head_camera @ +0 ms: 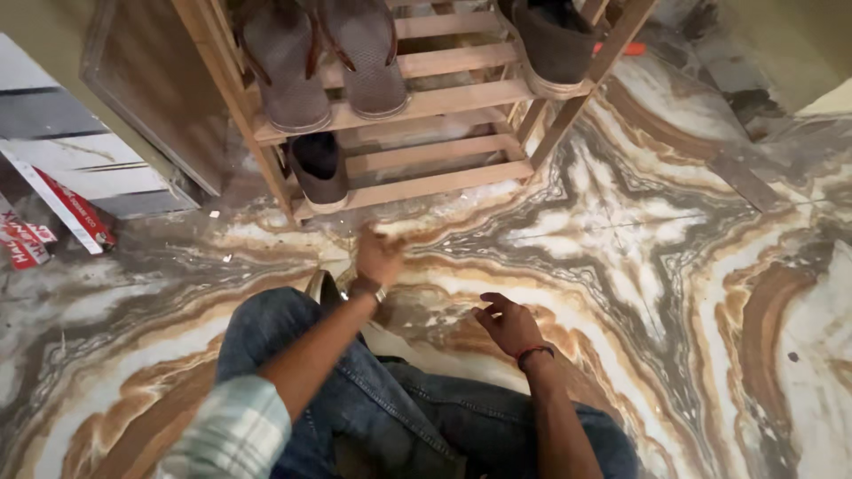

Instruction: The person removes shoes and flip-flops from a wooden shoe rack, places them on the floor, and then rearranges them back onto the rack in a neat order.

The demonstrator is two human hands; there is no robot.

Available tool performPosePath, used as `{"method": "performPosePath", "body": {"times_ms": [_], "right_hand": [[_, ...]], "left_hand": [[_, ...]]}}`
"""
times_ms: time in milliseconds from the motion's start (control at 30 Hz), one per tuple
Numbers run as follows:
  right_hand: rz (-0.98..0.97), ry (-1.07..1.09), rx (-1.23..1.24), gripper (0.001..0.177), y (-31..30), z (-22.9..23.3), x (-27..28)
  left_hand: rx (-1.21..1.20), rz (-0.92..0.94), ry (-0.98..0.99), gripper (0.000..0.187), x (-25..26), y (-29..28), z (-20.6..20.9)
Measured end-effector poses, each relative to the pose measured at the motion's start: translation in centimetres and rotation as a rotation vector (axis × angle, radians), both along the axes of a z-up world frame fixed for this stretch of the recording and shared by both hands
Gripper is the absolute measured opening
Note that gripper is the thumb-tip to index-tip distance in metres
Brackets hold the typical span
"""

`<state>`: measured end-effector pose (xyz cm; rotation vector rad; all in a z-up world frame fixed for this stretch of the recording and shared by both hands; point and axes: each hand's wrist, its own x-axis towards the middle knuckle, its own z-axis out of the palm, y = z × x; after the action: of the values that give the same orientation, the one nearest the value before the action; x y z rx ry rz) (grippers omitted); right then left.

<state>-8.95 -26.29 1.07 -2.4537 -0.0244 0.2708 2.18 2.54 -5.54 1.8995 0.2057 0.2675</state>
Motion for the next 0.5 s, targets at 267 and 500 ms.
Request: {"method": "performPosePath", "body": {"times_ms": [267, 500], "right_hand": [[-0.024, 0.022, 0.054, 0.047, 0.1, -0.2, 0.1], [0.018, 0.012, -0.048, 0.043, -0.4, -1.5, 0.4]], "left_hand": [[0.587, 0.366, -0.289, 0.076, 4.2, 9.6, 5.2], [0.646, 0.445, -0.269, 0.047, 5.6, 9.3, 3.5]]}}
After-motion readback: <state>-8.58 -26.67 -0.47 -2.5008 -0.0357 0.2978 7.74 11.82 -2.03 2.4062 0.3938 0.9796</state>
